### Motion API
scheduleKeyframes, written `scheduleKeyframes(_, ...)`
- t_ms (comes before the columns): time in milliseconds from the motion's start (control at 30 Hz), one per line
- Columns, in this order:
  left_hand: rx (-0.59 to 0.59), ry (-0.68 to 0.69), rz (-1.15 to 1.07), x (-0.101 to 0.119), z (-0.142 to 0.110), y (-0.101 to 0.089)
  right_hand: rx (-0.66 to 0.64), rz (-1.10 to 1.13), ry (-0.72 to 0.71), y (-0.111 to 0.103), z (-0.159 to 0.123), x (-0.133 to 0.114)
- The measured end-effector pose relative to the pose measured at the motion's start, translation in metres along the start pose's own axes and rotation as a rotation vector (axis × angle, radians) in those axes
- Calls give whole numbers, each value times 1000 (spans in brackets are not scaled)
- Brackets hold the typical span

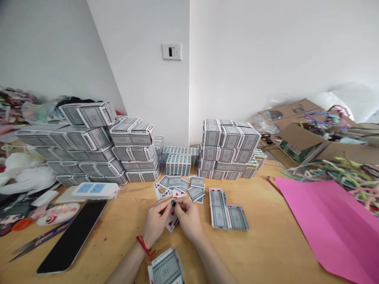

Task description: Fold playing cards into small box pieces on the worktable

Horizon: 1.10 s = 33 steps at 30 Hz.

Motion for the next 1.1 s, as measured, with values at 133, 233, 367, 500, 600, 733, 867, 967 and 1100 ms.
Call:
scheduleKeyframes(133,66,-23,31,-3,-1,-3,-7,-6,10,0,1,1)
scheduleKeyframes(233,92,-28,33,-5,-2,-5,-22,-34,12,-1,0,0)
scheduleKeyframes(367,108,-53,7,-8,-2,-6,-69,-11,-4,1,0,-3)
scheduleKeyframes(500,133,-87,-21,-10,-2,-7,-106,33,-2,3,0,-4)
scheduleKeyframes(600,131,-128,-57,-11,-2,-7,-133,38,-7,4,0,-4)
scheduleKeyframes(733,133,-197,-97,-16,-1,-7,-170,52,-38,6,-2,-9)
scheduleKeyframes(867,130,-227,-133,-17,0,-7,-180,54,-40,7,-2,-8)
scheduleKeyframes(967,134,-237,-151,-16,0,-7,-164,42,-50,6,-1,-5)
scheduleKeyframes(1100,124,-251,-162,-17,0,-7,-156,46,-64,7,-2,-7)
Point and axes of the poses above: each hand's wrist, its own z-axis towards the middle knuckle, its own y-axis out of the palm, x = y × z, the point moved 7 cm from there along z, towards the middle knuckle, and after that the axes turned 3 degrees about -y, right-handed, at the moved point
